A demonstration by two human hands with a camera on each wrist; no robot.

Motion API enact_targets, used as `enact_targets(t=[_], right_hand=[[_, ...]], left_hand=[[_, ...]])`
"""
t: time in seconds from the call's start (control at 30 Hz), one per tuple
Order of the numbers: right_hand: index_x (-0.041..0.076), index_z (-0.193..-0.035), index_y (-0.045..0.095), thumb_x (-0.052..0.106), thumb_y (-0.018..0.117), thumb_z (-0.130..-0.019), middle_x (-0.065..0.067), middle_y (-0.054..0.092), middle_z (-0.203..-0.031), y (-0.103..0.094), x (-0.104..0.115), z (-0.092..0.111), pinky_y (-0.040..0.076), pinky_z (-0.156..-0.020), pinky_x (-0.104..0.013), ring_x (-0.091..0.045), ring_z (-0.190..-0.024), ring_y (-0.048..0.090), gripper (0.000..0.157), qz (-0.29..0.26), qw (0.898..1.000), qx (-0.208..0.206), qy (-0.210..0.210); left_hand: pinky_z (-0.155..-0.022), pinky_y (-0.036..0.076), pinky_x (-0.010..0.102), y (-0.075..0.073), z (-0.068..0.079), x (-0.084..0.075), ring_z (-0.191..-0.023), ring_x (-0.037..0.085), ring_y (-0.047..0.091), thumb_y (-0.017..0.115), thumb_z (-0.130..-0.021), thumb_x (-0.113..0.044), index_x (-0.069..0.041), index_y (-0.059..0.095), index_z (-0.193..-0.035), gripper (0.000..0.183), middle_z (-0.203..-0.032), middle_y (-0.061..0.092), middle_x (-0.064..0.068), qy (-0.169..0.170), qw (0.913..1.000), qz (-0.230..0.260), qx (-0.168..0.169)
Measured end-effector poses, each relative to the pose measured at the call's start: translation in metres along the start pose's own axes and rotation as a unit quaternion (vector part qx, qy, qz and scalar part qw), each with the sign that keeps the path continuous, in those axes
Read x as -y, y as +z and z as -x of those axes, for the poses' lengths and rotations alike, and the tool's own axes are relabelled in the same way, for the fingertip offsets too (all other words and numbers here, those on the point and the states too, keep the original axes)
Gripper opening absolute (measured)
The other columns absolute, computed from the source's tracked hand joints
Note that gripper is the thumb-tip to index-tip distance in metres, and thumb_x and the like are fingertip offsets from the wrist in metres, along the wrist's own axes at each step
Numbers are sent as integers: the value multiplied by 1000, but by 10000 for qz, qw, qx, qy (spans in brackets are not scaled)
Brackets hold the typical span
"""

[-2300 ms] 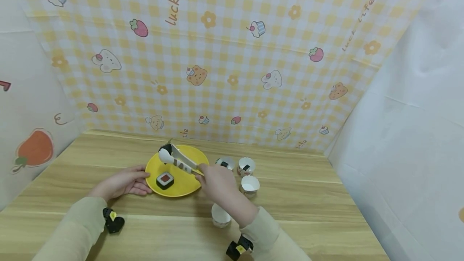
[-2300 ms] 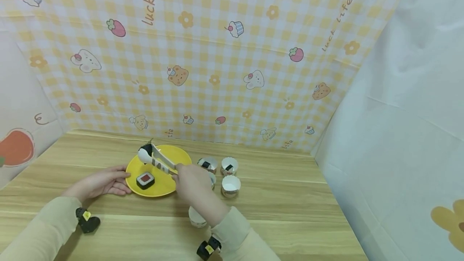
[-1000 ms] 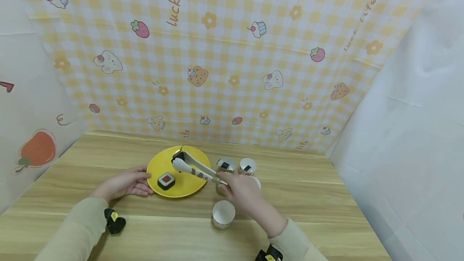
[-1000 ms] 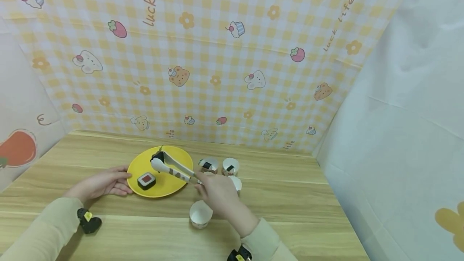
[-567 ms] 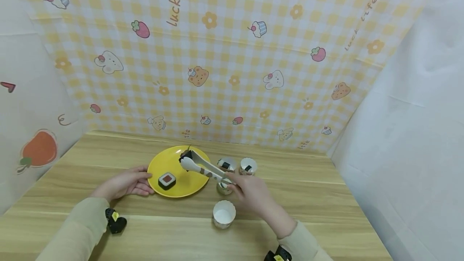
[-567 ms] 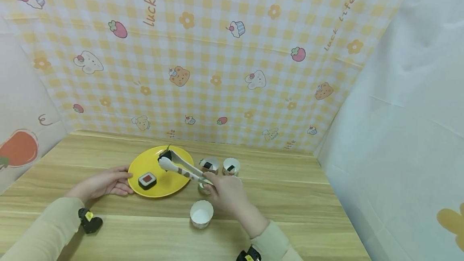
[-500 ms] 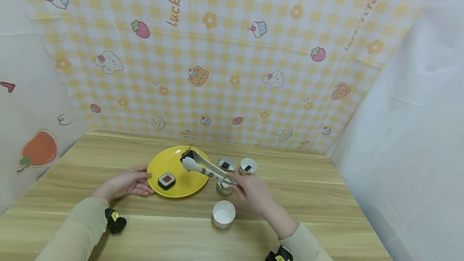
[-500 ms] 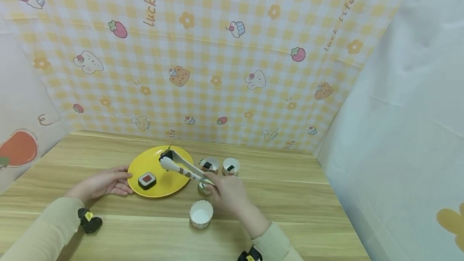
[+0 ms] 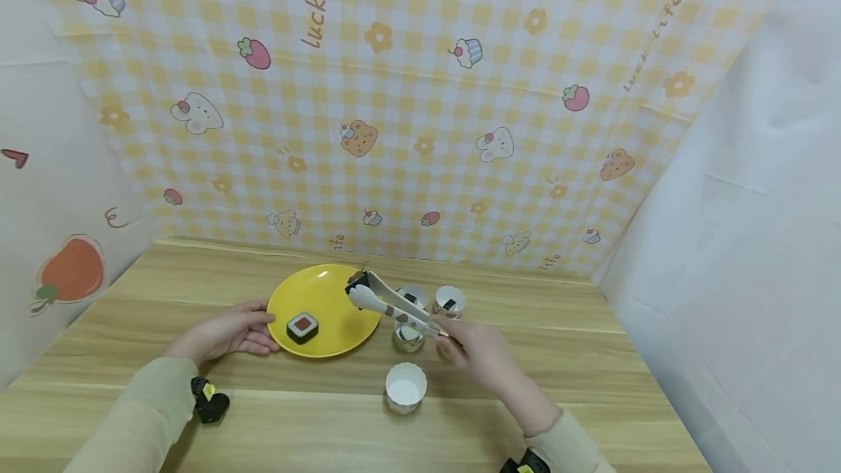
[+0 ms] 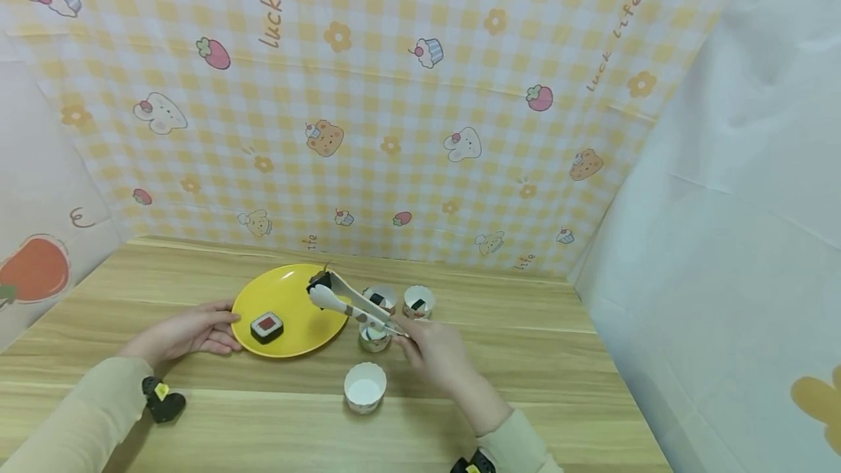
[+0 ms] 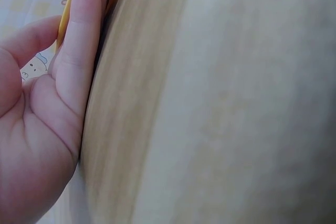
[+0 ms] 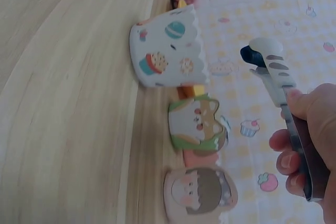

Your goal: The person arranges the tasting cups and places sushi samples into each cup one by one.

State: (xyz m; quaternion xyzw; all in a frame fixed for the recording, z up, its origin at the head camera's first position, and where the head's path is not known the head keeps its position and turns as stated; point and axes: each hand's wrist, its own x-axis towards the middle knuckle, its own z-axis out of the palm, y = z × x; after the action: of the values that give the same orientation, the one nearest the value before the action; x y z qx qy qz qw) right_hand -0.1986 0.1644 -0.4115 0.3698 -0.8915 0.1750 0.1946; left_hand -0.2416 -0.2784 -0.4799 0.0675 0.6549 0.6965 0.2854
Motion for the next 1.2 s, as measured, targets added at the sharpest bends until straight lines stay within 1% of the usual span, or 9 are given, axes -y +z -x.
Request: enact_targets(t=[0.17, 0.23, 0.33, 0.43, 0.6, 0.73, 0.97, 1.1, 1.2], right_hand=[[7, -118, 68, 15, 72, -85, -2, 72, -92, -1, -9, 9, 49, -52, -21, -3, -61, 54, 34, -53, 9996, -212, -150], [5, -117, 67, 12, 73, -83, -6, 72, -95, -2, -12, 11, 49, -52, -21, -4, -62, 56, 35, -73, 9992, -307, -225], [3, -118, 67, 11, 74, -83, -6, 72, -96, -3, -16, 15, 49, -52, -19, -3, -63, 57, 37, -47, 9989, -371, -294], [2, -118, 67, 10, 74, -83, -6, 72, -95, -6, -19, 19, 47, -51, -16, -2, -62, 55, 36, -122, 9987, -399, -294], [3, -118, 67, 8, 73, -83, -7, 71, -91, -10, -22, 28, 44, -48, -12, 3, -57, 48, 35, -275, 9984, -461, -176], [4, -118, 67, 6, 74, -82, -6, 71, -92, -10, -29, 36, 45, -50, -11, 3, -58, 48, 37, -255, 9978, -593, -182], [3, -117, 67, 4, 73, -81, 4, 67, -77, -13, -38, 49, 42, -49, -7, 6, -56, 45, 37, -274, 9972, -659, -204], [4, -119, 66, 5, 73, -82, 0, 70, -84, -16, -41, 56, 44, -51, -8, 6, -58, 48, 38, -199, 9981, -576, -74], [2, -119, 66, 3, 73, -81, -5, 71, -89, -18, -43, 64, 46, -53, -8, 5, -61, 52, 38, -232, 9978, -614, -61]], left_hand=[[-79, 57, 39, 0, 0, -1, -83, 27, 69, 39, -103, -13, 16, -3, -143, 65, -93, 67, 18, -6, 10000, -1, -6], [-79, 57, 39, 1, 0, -2, -83, 27, 69, 40, -103, -13, 16, -5, -143, 66, -93, 67, 18, -24, 10000, 19, 9], [-79, 57, 38, 1, 1, -3, -83, 26, 69, 39, -103, -13, 15, -5, -143, 66, -93, 67, 17, -51, 10000, 18, -13], [-79, 57, 39, 1, 0, -3, -83, 27, 69, 39, -103, -13, 16, -4, -143, 65, -93, 67, 18, -28, 10000, -48, -55], [-78, 57, 39, 2, 0, -2, -83, 27, 69, 39, -103, -13, 16, -4, -143, 65, -93, 66, 18, -52, 9999, -43, -94], [-78, 57, 39, 2, -1, -2, -83, 27, 69, 39, -103, -13, 16, -4, -143, 65, -93, 67, 18, -54, 10000, -28, -77], [-78, 57, 39, 2, 0, -2, -83, 27, 69, 39, -103, -13, 16, -3, -143, 65, -94, 67, 18, -50, 9999, -28, -91], [-78, 57, 39, 2, 0, -2, -83, 27, 69, 40, -103, -13, 16, -5, -143, 67, -95, 66, 18, -22, 10000, -36, -75], [-78, 57, 39, 3, 0, -2, -83, 27, 69, 40, -103, -13, 15, -5, -144, 67, -95, 66, 17, -36, 10000, -24, -75]])
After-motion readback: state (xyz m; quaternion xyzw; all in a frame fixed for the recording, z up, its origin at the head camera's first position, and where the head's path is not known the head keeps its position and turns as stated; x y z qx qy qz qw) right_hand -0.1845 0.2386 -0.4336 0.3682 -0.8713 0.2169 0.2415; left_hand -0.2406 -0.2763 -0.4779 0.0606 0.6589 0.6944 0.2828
